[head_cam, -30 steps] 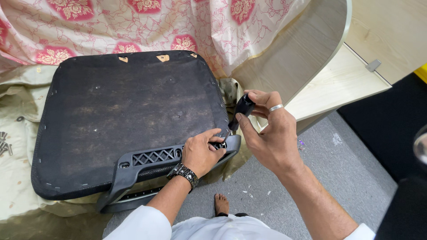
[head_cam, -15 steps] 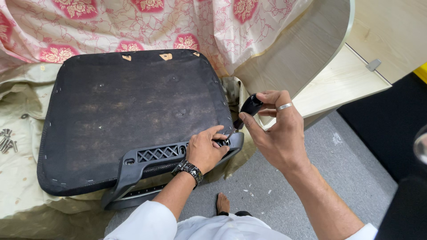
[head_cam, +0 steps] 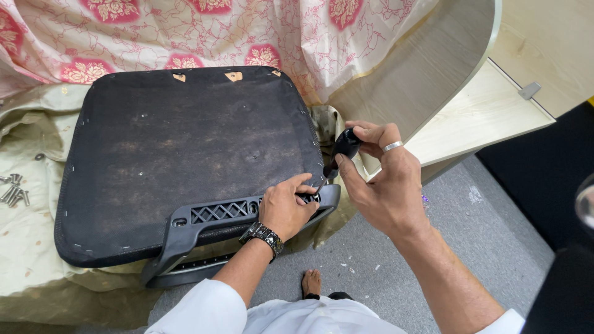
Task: The person attaches a plastic frame to the underside of a chair seat using a screwdriver and screws. They align the frame, insert screws, and tighten them to secure the frame to the seat.
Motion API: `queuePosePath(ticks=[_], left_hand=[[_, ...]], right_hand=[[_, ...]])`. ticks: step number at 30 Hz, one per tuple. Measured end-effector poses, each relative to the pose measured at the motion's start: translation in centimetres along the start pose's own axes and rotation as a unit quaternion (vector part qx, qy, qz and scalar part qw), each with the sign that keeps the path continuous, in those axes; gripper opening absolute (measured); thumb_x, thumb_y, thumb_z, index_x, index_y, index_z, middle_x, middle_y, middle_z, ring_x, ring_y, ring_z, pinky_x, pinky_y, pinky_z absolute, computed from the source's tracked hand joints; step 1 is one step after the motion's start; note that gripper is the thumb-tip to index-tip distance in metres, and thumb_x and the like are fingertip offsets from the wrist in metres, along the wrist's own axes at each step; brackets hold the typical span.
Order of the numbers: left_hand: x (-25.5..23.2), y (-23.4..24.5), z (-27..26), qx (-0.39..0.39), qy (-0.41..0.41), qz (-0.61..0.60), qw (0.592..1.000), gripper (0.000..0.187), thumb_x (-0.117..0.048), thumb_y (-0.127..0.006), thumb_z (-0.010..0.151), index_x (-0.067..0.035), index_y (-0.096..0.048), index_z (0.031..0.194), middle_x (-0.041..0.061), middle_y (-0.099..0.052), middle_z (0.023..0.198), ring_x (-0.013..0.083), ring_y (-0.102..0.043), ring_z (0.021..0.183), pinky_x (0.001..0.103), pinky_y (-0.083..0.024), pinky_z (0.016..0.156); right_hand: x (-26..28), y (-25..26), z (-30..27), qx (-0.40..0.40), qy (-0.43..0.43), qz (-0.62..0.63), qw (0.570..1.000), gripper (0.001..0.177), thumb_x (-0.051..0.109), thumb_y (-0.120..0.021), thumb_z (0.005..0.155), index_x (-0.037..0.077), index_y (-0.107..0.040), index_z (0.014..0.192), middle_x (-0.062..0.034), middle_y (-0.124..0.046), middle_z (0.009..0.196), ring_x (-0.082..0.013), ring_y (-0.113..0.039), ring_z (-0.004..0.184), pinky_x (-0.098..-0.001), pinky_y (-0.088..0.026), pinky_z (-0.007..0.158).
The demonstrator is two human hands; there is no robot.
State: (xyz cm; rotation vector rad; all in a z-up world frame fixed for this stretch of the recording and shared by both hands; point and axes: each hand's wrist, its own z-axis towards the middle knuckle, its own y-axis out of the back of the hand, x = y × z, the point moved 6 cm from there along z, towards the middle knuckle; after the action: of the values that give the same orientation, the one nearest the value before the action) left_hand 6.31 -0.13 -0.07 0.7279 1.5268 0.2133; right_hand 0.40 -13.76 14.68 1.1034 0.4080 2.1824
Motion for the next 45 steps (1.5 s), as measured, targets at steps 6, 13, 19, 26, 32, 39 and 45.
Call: queuePosePath(ticks=[6, 13, 19, 26, 32, 39, 45], left_hand=[[-0.1, -0.1, 0.0, -0.009, 0.008, -0.003, 1.000, 0.060, -0.017, -0.080, 0.075, -0.018, -0.064, 0.134, -0.008, -0.079, 0.109, 0.0095, -0.075, 0.078, 0.030, -0.060, 0.081], [-0.2, -0.5, 0.2, -0.028, 0.016, 0.006, 0.999, 0.058, -0.019, -0.080, 0.075, -0.018, -0.066, 0.132, -0.009, -0.081, 0.104, 0.0106, -0.076, 0.079, 0.031, -0.060, 0.081], [-0.5, -0.4, -0.2, -0.047, 0.010, 0.013, 0.999, 0.063, -0.021, -0.084, 0.071, -0.019, -0.066, 0.131, -0.008, -0.080, 0.105, 0.0135, -0.076, 0.079, 0.033, -0.060, 0.081], [-1.0, -0.7, -0.4, -0.062, 0.018, 0.025, 0.998, 0.064, -0.023, -0.085, 0.070, -0.020, -0.067, 0.131, -0.009, -0.080, 0.105, 0.0151, -0.075, 0.077, 0.034, -0.059, 0.080], [-1.2, -0.8, -0.2, -0.079, 0.022, 0.033, 0.996, 0.062, -0.023, -0.084, 0.071, -0.020, -0.067, 0.130, -0.008, -0.080, 0.104, 0.0153, -0.075, 0.076, 0.034, -0.060, 0.078], [-1.5, -0.9, -0.2, -0.080, 0.049, 0.045, 0.995, 0.058, -0.024, -0.082, 0.074, -0.020, -0.067, 0.129, -0.008, -0.080, 0.103, 0.0155, -0.075, 0.077, 0.034, -0.060, 0.077], [-1.9, -1.1, -0.3, -0.091, 0.079, 0.053, 0.991, 0.057, -0.027, -0.082, 0.075, -0.023, -0.068, 0.130, -0.007, -0.080, 0.104, 0.0156, -0.075, 0.079, 0.034, -0.060, 0.077]], right_hand=[[-0.3, 0.3, 0.1, -0.017, -0.021, -0.047, 0.999, 0.039, 0.010, -0.083, 0.089, 0.002, -0.053, 0.112, -0.0168, -0.061, 0.124, -0.0198, -0.071, 0.102, -0.0303, -0.061, 0.075], [-1.0, 0.6, 0.3, -0.013, -0.006, -0.021, 1.000, 0.038, 0.010, -0.084, 0.090, 0.002, -0.054, 0.111, -0.0156, -0.066, 0.121, -0.0185, -0.073, 0.105, -0.0294, -0.064, 0.085], [-1.3, 0.5, 0.4, 0.012, 0.012, 0.028, 0.999, 0.036, 0.005, -0.079, 0.088, 0.000, -0.053, 0.113, -0.0156, -0.065, 0.126, -0.0197, -0.072, 0.111, -0.0306, -0.062, 0.087], [-0.9, 0.9, 0.3, -0.016, 0.074, -0.013, 0.997, 0.035, 0.005, -0.084, 0.087, 0.000, -0.057, 0.108, -0.0183, -0.065, 0.120, -0.0217, -0.071, 0.107, -0.0323, -0.060, 0.088], [-1.4, 0.6, 0.7, 0.009, 0.070, -0.002, 0.998, 0.039, 0.007, -0.087, 0.082, 0.000, -0.057, 0.106, -0.0173, -0.070, 0.115, -0.0221, -0.073, 0.107, -0.0335, -0.059, 0.090], [-2.0, 1.1, 0.8, 0.021, 0.069, 0.071, 0.995, 0.033, 0.004, -0.080, 0.089, 0.001, -0.055, 0.110, -0.0164, -0.070, 0.126, -0.0231, -0.073, 0.116, -0.0337, -0.060, 0.099], [-2.6, 1.6, 0.9, 0.017, 0.033, 0.035, 0.999, 0.037, 0.007, -0.085, 0.083, 0.001, -0.057, 0.105, -0.0167, -0.071, 0.118, -0.0203, -0.073, 0.105, -0.0316, -0.061, 0.082]])
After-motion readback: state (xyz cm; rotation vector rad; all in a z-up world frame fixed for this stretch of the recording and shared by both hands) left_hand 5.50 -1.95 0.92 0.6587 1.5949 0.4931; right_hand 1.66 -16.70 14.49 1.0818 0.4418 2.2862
